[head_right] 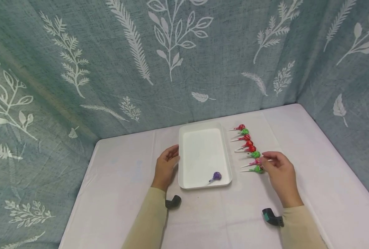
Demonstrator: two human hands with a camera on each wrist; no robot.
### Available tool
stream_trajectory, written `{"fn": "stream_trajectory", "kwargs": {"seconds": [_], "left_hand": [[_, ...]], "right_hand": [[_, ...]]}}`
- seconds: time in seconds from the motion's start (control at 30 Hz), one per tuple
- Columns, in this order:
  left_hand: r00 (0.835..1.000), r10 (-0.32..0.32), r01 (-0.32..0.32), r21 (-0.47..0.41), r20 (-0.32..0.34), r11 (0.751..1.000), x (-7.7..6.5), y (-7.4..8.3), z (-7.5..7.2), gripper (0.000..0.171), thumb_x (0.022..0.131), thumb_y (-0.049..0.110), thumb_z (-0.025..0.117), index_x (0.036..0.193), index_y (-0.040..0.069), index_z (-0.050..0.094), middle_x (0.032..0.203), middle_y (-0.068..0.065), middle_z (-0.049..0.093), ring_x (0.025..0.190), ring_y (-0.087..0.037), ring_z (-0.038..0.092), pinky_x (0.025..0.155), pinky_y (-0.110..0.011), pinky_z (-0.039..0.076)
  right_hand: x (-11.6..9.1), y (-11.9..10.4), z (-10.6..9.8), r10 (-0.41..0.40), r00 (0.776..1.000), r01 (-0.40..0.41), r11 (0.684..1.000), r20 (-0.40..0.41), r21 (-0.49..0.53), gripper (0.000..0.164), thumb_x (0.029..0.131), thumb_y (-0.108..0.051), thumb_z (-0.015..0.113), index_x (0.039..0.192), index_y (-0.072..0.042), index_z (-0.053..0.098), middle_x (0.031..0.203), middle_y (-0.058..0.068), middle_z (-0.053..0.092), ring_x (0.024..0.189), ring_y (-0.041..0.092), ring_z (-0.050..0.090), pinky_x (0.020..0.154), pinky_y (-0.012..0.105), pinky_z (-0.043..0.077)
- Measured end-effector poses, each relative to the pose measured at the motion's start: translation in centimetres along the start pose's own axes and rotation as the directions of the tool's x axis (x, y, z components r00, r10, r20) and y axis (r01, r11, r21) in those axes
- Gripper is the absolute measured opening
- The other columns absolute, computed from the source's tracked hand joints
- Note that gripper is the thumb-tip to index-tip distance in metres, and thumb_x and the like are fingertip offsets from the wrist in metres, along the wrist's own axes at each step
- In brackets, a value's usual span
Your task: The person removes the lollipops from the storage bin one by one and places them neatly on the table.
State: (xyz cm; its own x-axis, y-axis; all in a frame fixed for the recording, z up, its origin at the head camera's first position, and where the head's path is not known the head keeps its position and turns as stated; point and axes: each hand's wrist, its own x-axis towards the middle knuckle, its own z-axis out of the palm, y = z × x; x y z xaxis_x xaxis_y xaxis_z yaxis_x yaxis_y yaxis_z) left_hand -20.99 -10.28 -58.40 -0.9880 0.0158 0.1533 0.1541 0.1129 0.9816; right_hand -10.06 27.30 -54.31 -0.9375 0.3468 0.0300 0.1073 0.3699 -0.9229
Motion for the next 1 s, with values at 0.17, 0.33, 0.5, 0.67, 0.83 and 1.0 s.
{"fn": "stream_trajectory", "kwargs": {"seconds": [0.17, 0.33, 0.5, 0.67, 0.83, 1.0], "left_hand": [[1.000, -0.006, 0.006, -0.013, -0.004, 1.000, 0.2, 0.0, 0.0, 0.042, 0.101, 0.004, 0.068, 0.143, 0.007, 0.068, 0.137, -0.005, 0.072, 0.130, -0.020, 0.066, 0.111, -0.031, 0.053], [1.000, -0.016, 0.016, -0.005, -0.002, 1.000, 0.2, 0.0, 0.0, 0.041, 0.102, 0.005, 0.068, 0.143, 0.009, 0.069, 0.136, -0.003, 0.072, 0.129, -0.018, 0.065, 0.112, -0.031, 0.052], [1.000, -0.011, 0.011, -0.003, 0.003, 1.000, 0.2, -0.1, -0.1, 0.041, 0.102, 0.006, 0.068, 0.143, 0.009, 0.069, 0.137, -0.003, 0.072, 0.130, -0.018, 0.065, 0.112, -0.032, 0.052], [1.000, -0.012, 0.012, 0.007, 0.001, 1.000, 0.2, 0.0, -0.1, 0.041, 0.102, 0.006, 0.068, 0.143, 0.010, 0.069, 0.136, -0.001, 0.072, 0.129, -0.018, 0.066, 0.111, -0.031, 0.053], [1.000, -0.011, 0.011, -0.003, -0.001, 1.000, 0.1, -0.1, -0.1, 0.041, 0.102, 0.005, 0.068, 0.143, 0.009, 0.069, 0.136, -0.002, 0.073, 0.129, -0.017, 0.066, 0.111, -0.030, 0.053], [1.000, -0.004, 0.004, -0.010, 0.002, 1.000, 0.1, -0.1, -0.1, 0.040, 0.102, 0.004, 0.067, 0.142, 0.009, 0.069, 0.136, -0.002, 0.072, 0.129, -0.018, 0.066, 0.111, -0.030, 0.053]], "right_hand": [[-0.2, -0.7, 0.6, -0.024, 0.999, 0.022, 0.998, 0.038, 0.051, 0.040, 0.110, -0.030, 0.068, 0.139, -0.003, 0.066, 0.108, 0.012, 0.072, 0.089, 0.017, 0.061, 0.064, 0.023, 0.050], [-0.6, -1.5, 1.4, -0.061, 0.994, 0.055, 0.996, 0.091, 0.072, 0.040, 0.110, -0.029, 0.069, 0.139, -0.002, 0.065, 0.113, 0.015, 0.071, 0.090, 0.021, 0.061, 0.064, 0.024, 0.052], [-1.1, -2.2, 2.3, -0.114, 0.984, 0.097, 0.987, 0.135, 0.126, 0.037, 0.110, -0.024, 0.069, 0.136, 0.003, 0.064, 0.117, 0.019, 0.072, 0.099, 0.018, 0.069, 0.076, 0.023, 0.060], [-1.2, -2.8, 3.2, -0.143, 0.977, 0.120, 0.982, 0.159, 0.148, 0.034, 0.109, -0.020, 0.070, 0.134, 0.003, 0.065, 0.115, 0.017, 0.072, 0.097, 0.020, 0.069, 0.074, 0.024, 0.059], [-1.3, -3.5, 4.0, -0.160, 0.968, 0.131, 0.979, 0.194, 0.155, 0.032, 0.108, -0.019, 0.072, 0.133, 0.001, 0.067, 0.116, 0.014, 0.072, 0.096, 0.020, 0.068, 0.072, 0.027, 0.057], [-1.3, -3.9, 4.9, -0.215, 0.953, 0.178, 0.968, 0.215, 0.177, 0.028, 0.106, -0.012, 0.072, 0.129, 0.003, 0.068, 0.118, 0.014, 0.070, 0.095, 0.013, 0.067, 0.073, 0.025, 0.059]]}}
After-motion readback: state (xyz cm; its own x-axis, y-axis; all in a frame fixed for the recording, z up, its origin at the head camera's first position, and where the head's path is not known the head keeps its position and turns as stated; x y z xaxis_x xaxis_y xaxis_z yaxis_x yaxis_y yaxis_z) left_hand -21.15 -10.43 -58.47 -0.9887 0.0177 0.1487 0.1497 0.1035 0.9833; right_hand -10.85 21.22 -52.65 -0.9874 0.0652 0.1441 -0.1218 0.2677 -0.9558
